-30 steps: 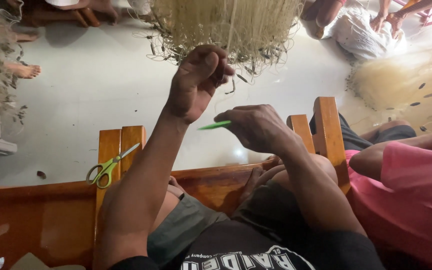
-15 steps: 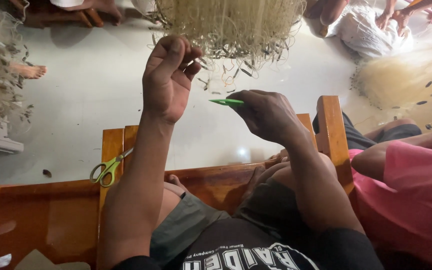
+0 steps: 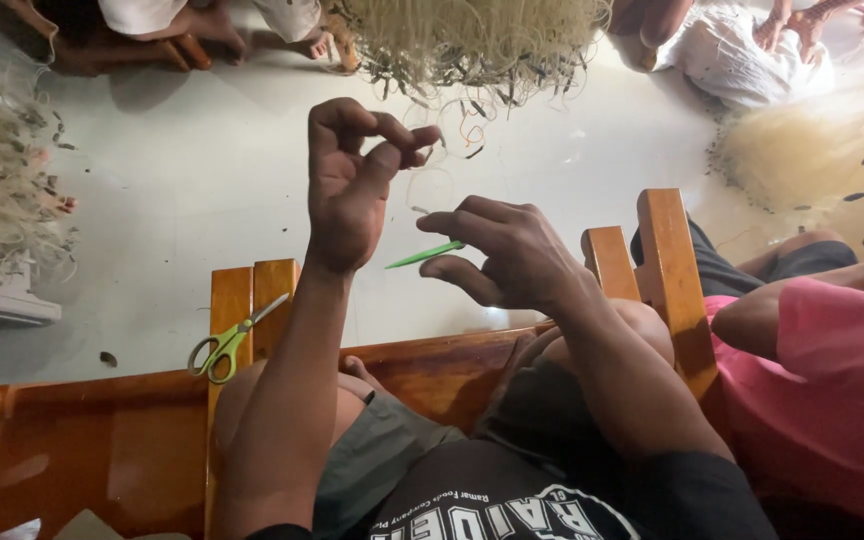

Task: Using a green plastic shuttle to weave or repair a large fishing net while sitting on a wooden bench.

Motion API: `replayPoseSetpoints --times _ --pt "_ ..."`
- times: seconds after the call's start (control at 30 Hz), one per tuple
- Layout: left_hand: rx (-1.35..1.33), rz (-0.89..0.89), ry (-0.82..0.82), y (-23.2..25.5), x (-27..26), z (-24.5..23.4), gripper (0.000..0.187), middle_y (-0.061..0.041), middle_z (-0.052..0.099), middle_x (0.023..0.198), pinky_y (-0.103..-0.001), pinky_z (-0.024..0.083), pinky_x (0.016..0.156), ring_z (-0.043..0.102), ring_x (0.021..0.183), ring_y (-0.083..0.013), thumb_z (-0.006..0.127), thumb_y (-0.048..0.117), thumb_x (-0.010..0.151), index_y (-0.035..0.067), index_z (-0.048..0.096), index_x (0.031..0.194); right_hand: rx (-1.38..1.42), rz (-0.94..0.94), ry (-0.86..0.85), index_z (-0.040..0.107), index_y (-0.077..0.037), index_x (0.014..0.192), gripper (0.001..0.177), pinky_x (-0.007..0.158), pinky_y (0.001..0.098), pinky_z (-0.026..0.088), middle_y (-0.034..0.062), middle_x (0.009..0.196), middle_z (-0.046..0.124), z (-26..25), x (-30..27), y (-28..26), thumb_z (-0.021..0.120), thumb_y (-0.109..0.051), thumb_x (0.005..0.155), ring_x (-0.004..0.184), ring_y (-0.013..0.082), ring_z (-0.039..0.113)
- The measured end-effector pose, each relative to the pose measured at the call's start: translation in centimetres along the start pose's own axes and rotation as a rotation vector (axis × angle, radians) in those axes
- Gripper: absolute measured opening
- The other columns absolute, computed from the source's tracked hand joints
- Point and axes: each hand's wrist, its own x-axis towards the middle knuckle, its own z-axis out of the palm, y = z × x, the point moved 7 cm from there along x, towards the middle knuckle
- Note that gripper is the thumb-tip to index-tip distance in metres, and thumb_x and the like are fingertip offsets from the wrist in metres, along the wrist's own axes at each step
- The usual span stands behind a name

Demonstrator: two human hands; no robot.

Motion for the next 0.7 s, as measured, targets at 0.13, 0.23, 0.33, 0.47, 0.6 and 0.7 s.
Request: replayPoseSetpoints --times 0.13,0.23,0.33,0.47,0.6,0.7 --pt "0.138 0.038 -0.161 0.4 -0.1 1.5 0.026 -0.013 0.065 0.110 -0.043 0.050 0.111 0.061 0.128 -0.0385 0.044 -0.008 0.105 0.013 0.036 0.118 0.138 -0.007 0.024 0.066 -0.004 0.120 0.050 0.047 0.0329 0.042 0.0094 0.088 0.063 -1.2 0.2 -1.1 0.053 -0.048 0.098 0.043 0.0175 0.048" --pt "0.118 0.050 -0.174 -0.6 0.3 1.7 0.044 -0.015 0.066 0.110 -0.049 0.048 0.117 0.061 0.127 -0.0359 0.065 -0.012 0.094 0.013 0.038 0.118 0.127 0.010 -0.007 0.062 -0.003 0.124 0.059 0.056 0.0369 0.050 0.0134 0.094 0.062 -2.4 0.9 -2.0 0.036 -0.052 0.102 0.071 0.0270 0.068" --pt "0.144 0.116 -0.069 -0.4 0.7 1.1 0.039 -0.013 0.069 0.097 -0.045 0.055 0.109 0.069 0.113 -0.0351 0.067 -0.006 0.094 0.012 0.040 0.115 0.121 0.133 -0.109 0.065 0.006 0.119 0.056 0.055 0.0340 0.054 0.0210 0.102 0.063 -4.0 2.5 -1.4 0.025 -0.031 0.106 0.066 0.0238 0.063" --pt "0.133 0.113 -0.012 0.1 1.0 0.6 0.046 -0.015 0.069 0.094 -0.046 0.054 0.110 0.070 0.109 -0.0361 0.068 -0.008 0.094 0.016 0.037 0.118 -0.471 0.121 -0.004 0.077 -0.010 0.111 0.030 0.046 0.0333 0.041 0.0080 0.085 0.065 -8.3 4.5 1.3 0.055 -0.030 0.112 0.063 0.0203 0.057" --pt "0.130 0.091 -0.063 1.2 0.9 1.4 0.052 -0.016 0.068 0.091 -0.047 0.055 0.112 0.069 0.106 -0.0295 0.067 -0.014 0.092 0.016 0.035 0.120 -0.876 -0.111 0.058 0.082 -0.022 0.094 0.030 0.045 0.0347 0.036 -0.0033 0.074 0.064 -10.2 6.9 0.8 0.082 -0.041 0.117 0.059 0.0198 0.058" --pt "0.101 0.045 -0.082 0.7 0.7 1.3 0.051 -0.015 0.069 0.095 -0.043 0.055 0.108 0.069 0.112 -0.0350 0.068 -0.011 0.094 0.018 0.034 0.120 -0.980 -0.258 -0.129 0.080 -0.021 0.098 0.029 0.048 0.0243 0.037 -0.0074 0.082 0.071 -8.7 9.0 -0.3 0.074 -0.040 0.119 0.069 0.0081 0.064"
